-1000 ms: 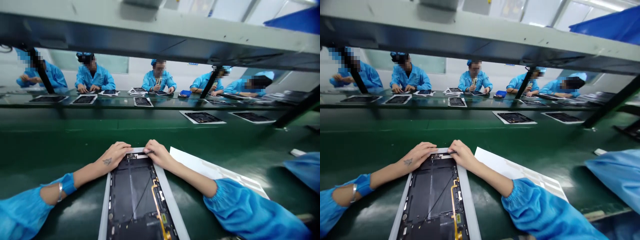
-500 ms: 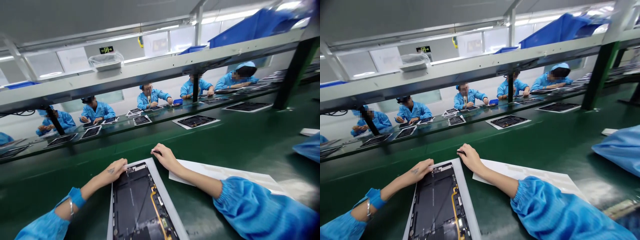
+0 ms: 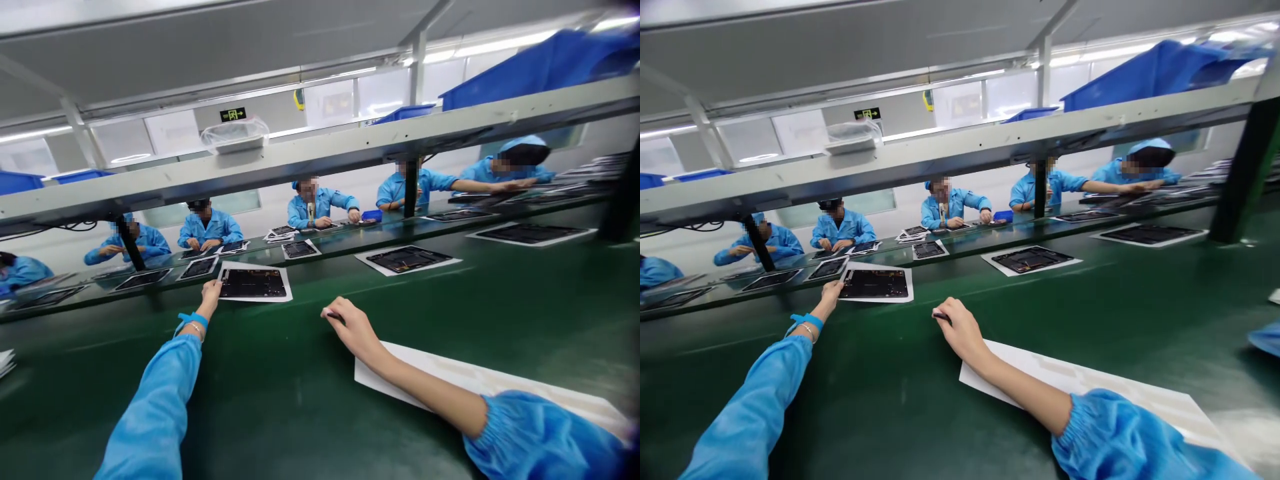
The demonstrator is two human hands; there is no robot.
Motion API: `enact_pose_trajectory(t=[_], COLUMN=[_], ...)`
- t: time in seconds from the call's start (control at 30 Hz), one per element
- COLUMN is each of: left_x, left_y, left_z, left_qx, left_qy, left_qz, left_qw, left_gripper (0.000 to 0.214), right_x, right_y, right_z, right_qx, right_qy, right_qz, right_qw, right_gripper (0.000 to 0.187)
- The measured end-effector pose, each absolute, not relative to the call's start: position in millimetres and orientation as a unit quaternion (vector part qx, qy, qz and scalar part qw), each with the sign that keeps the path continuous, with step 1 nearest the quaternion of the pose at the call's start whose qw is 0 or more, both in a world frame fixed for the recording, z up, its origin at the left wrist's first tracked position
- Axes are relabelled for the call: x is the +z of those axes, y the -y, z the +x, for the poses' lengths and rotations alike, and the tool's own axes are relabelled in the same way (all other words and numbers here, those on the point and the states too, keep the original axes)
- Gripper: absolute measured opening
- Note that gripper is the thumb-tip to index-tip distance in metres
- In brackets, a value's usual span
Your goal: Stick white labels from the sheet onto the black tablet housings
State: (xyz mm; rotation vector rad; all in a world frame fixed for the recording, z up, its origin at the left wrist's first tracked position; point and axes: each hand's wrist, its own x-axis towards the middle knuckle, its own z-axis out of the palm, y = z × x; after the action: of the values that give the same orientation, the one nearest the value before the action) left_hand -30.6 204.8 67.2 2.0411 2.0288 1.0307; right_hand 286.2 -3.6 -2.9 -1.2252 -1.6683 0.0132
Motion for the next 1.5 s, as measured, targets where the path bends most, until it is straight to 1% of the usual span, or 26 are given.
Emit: enact_pose_trajectory(t=[0.1,0.17,0.33,0.4,0.47,0.67,0.83,1.0,1.17,1.33,1.5], left_x=[54.0,40.6,2.4,-5.9,-8.5,-6.2,-8.2,-5.2,5.6,14.6,4.2], left_y=[-196.7,-180.1,-110.8,-88.1,-75.4,-71.6,-70.7,-67.4,-53.1,-8.1,34.7], left_z=[-21.5,-12.2,22.7,36.4,46.2,52.4,51.4,49.8,52.3,52.0,40.6], left_qx=[0.307,0.265,0.106,0.056,0.032,0.034,0.036,0.041,0.056,0.049,0.094], left_qy=[-0.643,-0.598,-0.411,-0.339,-0.302,-0.294,-0.289,-0.290,-0.280,-0.195,-0.139], left_qz=[0.702,0.756,0.903,0.934,0.946,0.948,0.951,0.955,0.958,0.977,0.982], left_qw=[0.010,0.006,0.065,0.094,0.111,0.118,0.102,0.045,-0.032,-0.066,-0.080], left_gripper=[0.039,0.044,0.058,0.056,0.055,0.056,0.053,0.049,0.038,0.027,0.037], right_x=[-10.7,-13.2,-17.8,-19.5,-20.9,-22.9,-23.5,-24.0,-19.7,-7.2,7.5], right_y=[2.6,2.9,3.9,4.0,4.0,5.6,6.1,5.0,4.2,9.2,24.1], right_z=[284.1,283.5,286.7,289.5,292.1,295.4,294.3,292.2,292.4,287.3,274.2], right_qx=[0.011,0.012,0.023,0.031,0.038,0.045,0.045,0.033,0.005,-0.022,-0.026], right_qy=[0.697,0.701,0.710,0.713,0.716,0.730,0.737,0.744,0.757,0.774,0.791], right_qz=[-0.513,-0.514,-0.524,-0.526,-0.526,-0.523,-0.522,-0.524,-0.521,-0.530,-0.545], right_qw=[0.501,0.494,0.471,0.463,0.456,0.438,0.426,0.413,0.394,0.346,0.277], right_gripper=[0.020,0.020,0.019,0.020,0.023,0.027,0.025,0.023,0.019,0.018,0.017])
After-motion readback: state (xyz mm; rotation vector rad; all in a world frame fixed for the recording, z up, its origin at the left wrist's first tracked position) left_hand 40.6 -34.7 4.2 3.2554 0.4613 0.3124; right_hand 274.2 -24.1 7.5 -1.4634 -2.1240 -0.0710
